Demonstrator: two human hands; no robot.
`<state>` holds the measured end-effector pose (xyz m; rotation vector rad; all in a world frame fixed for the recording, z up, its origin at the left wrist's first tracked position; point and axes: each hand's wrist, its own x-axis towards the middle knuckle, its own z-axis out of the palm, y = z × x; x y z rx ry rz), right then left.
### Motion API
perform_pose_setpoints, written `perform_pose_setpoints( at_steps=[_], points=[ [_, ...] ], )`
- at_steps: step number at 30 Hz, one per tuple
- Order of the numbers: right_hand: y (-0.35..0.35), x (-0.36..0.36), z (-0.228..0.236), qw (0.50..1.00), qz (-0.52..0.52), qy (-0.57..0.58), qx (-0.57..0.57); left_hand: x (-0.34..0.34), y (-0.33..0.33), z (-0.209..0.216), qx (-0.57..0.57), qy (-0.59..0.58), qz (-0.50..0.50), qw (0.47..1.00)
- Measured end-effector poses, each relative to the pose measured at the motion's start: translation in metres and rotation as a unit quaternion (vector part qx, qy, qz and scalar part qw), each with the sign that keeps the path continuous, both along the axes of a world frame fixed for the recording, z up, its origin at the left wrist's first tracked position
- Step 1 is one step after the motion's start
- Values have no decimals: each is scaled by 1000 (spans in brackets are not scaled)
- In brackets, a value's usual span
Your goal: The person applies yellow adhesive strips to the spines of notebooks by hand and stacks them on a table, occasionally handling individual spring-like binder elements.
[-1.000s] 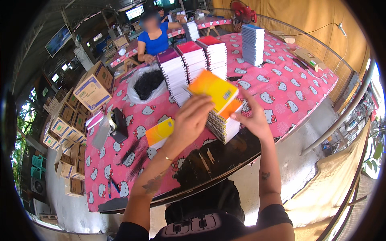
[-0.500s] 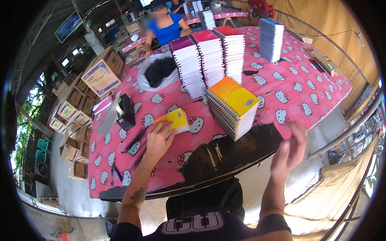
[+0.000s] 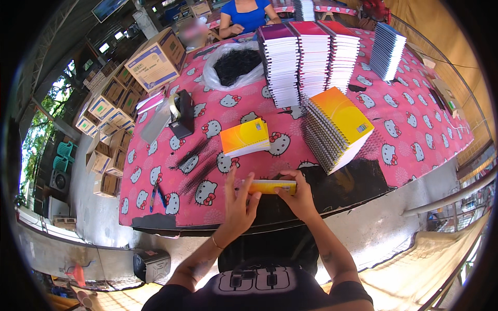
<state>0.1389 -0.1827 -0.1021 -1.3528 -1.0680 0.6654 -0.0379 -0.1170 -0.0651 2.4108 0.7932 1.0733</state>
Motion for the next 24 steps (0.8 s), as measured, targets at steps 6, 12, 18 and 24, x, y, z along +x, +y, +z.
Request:
perform_pose_setpoints(
  at_steps=[6,12,18,24],
  points=[
    [-3,13,-11,995,52,80,24,-23,38,-3,-86,-66,111,988],
    [5,10,14,996,84,35,-6,-88,140,-31,111,200,227,947],
    [7,13,8,991,100,76,-39,-72,114,-15,165,142,230,948],
    [9,11,11,991,107,67,-43,-94,121,-37,125,177,208,954]
  ],
)
